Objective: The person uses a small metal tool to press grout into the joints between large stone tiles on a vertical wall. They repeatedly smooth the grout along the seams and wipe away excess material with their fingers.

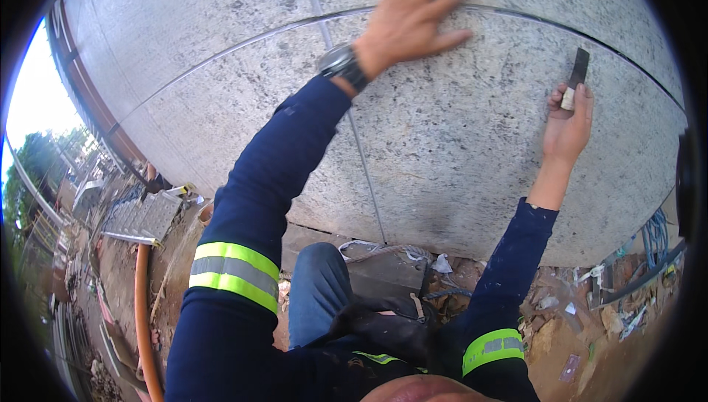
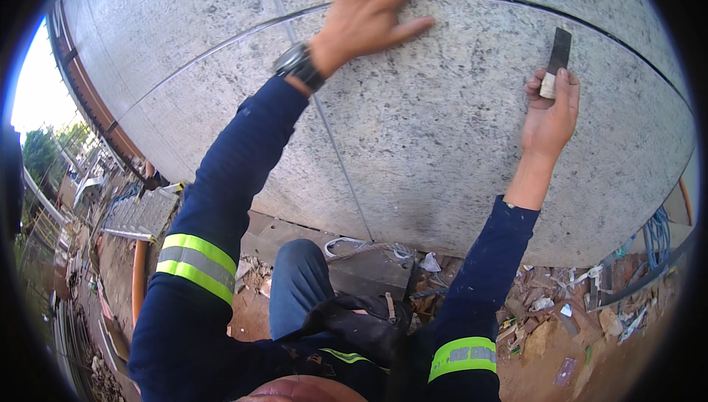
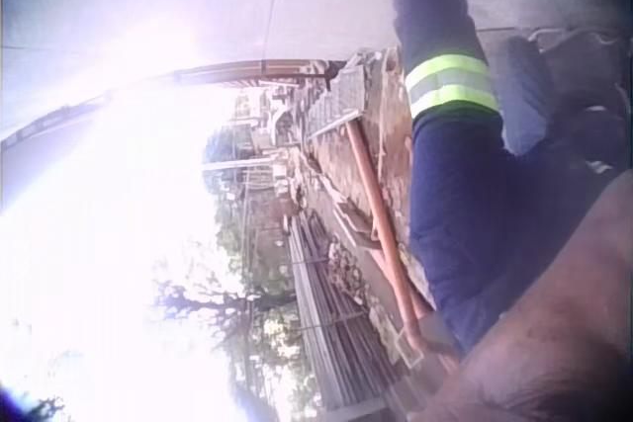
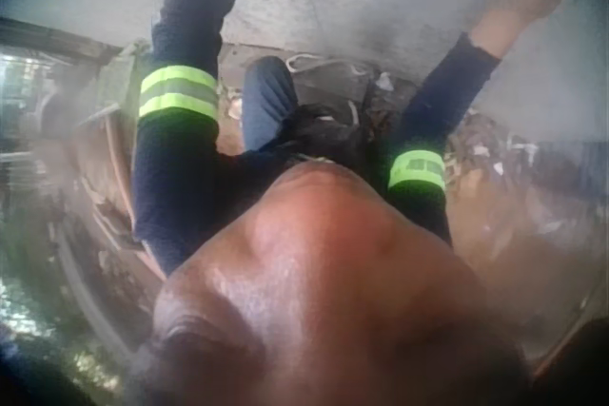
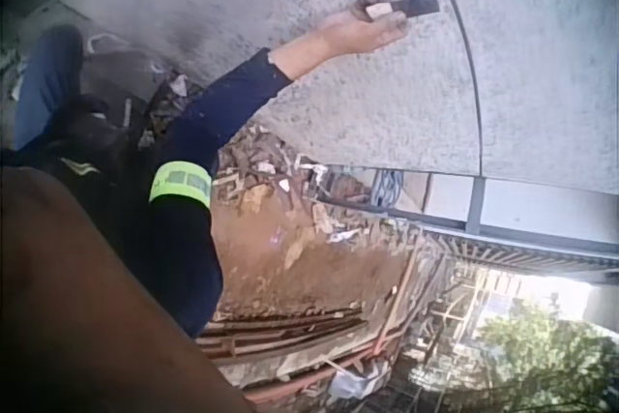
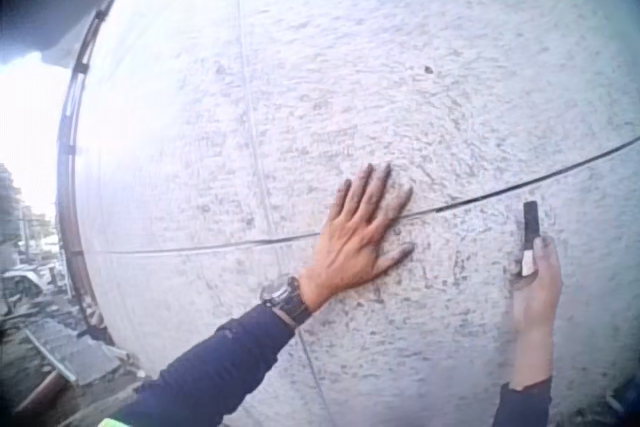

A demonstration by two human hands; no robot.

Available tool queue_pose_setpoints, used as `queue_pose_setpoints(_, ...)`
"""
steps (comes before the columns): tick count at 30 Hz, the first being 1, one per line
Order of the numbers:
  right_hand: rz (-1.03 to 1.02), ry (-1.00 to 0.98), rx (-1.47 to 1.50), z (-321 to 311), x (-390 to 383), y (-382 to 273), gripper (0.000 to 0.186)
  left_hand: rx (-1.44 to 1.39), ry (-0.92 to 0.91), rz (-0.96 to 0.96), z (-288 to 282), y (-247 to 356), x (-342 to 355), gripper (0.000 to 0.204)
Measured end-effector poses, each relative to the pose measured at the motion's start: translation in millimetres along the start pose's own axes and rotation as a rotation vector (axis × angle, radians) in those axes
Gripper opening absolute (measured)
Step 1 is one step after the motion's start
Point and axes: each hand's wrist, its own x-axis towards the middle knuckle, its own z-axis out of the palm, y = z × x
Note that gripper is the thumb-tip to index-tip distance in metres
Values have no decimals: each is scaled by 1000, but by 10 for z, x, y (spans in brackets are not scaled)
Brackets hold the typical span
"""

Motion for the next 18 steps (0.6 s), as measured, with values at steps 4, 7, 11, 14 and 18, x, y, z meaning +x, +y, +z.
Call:
queue_pose_setpoints(4, -9, 46, -20, 73, -24, 78, 17, 143, -38, -224, -297, -825, -1383, 86)
queue_pose_setpoints(7, -44, 82, -47, 83, -18, 156, 18, 221, -46, -339, -592, -907, -2223, 87)
queue_pose_setpoints(11, -87, 125, -90, 81, -14, 164, 20, 158, -11, -421, -751, -738, -2232, 74)
queue_pose_setpoints(14, -109, 124, -122, 59, -5, 162, 20, 111, 51, -470, -907, -761, -2024, 54)
queue_pose_setpoints(18, -102, 114, -140, 42, 0, 137, 20, 155, 112, -448, -1039, -912, -1814, 23)
